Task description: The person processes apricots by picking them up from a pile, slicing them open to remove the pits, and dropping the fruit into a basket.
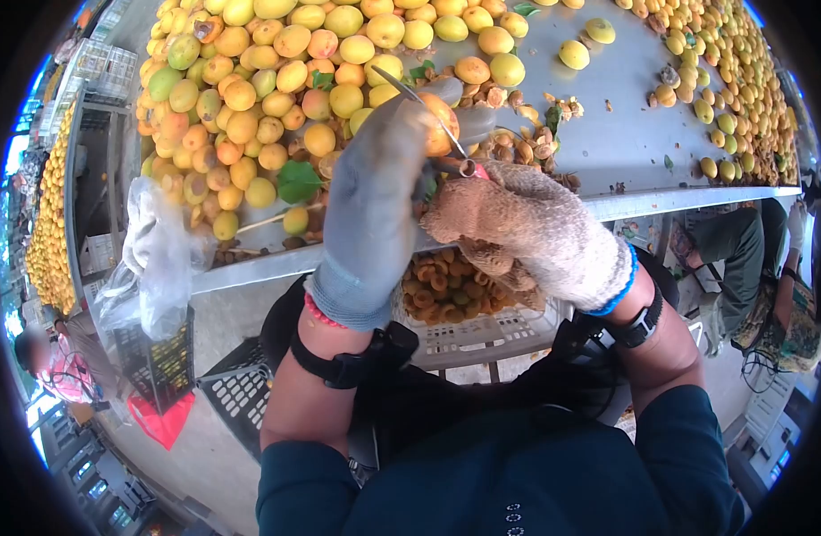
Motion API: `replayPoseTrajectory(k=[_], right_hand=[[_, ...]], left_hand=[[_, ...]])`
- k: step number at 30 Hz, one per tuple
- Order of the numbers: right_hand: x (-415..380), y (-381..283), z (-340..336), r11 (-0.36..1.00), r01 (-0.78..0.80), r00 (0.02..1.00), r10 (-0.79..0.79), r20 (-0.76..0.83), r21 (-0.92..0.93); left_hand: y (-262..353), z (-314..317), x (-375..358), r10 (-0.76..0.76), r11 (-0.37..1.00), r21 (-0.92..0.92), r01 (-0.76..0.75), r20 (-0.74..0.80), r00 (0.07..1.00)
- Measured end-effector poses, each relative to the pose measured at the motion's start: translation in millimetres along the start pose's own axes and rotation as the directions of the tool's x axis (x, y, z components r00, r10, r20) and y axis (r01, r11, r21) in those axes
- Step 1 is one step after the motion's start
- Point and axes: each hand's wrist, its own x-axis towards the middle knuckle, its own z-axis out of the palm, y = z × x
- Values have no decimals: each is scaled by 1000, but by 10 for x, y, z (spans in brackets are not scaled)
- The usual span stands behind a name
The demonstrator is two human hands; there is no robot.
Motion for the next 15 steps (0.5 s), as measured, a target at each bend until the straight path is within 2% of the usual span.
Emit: replayPoseTrajectory(k=[2,4,7,9,10,11,13,15], right_hand=[[2,50,36,991,98,994,-101,-34,-90],[73,86,59,973,146,987,-155,-34,-180],[257,174,151,937,252,959,-276,-71,-243],[116,12,102,996,-39,997,34,-64,-86],[138,71,38,999,-29,1000,29,-1,22],[131,85,24,1000,-9,1000,9,-7,-22],[135,112,22,994,32,999,-34,-12,-104],[163,69,71,986,65,998,-66,2,-153]], left_hand=[[141,4,27,-117,956,-271,114,5,993],[-25,39,30,-181,827,-544,145,-14,983],[30,128,3,-288,678,-716,167,-50,956],[83,98,41,-317,452,-872,190,42,947],[33,58,47,-294,622,-755,207,20,956],[-50,-23,53,-266,766,-606,214,4,964],[-55,-58,36,-249,894,-396,209,-53,967],[50,12,7,-261,921,-333,202,-144,954]])
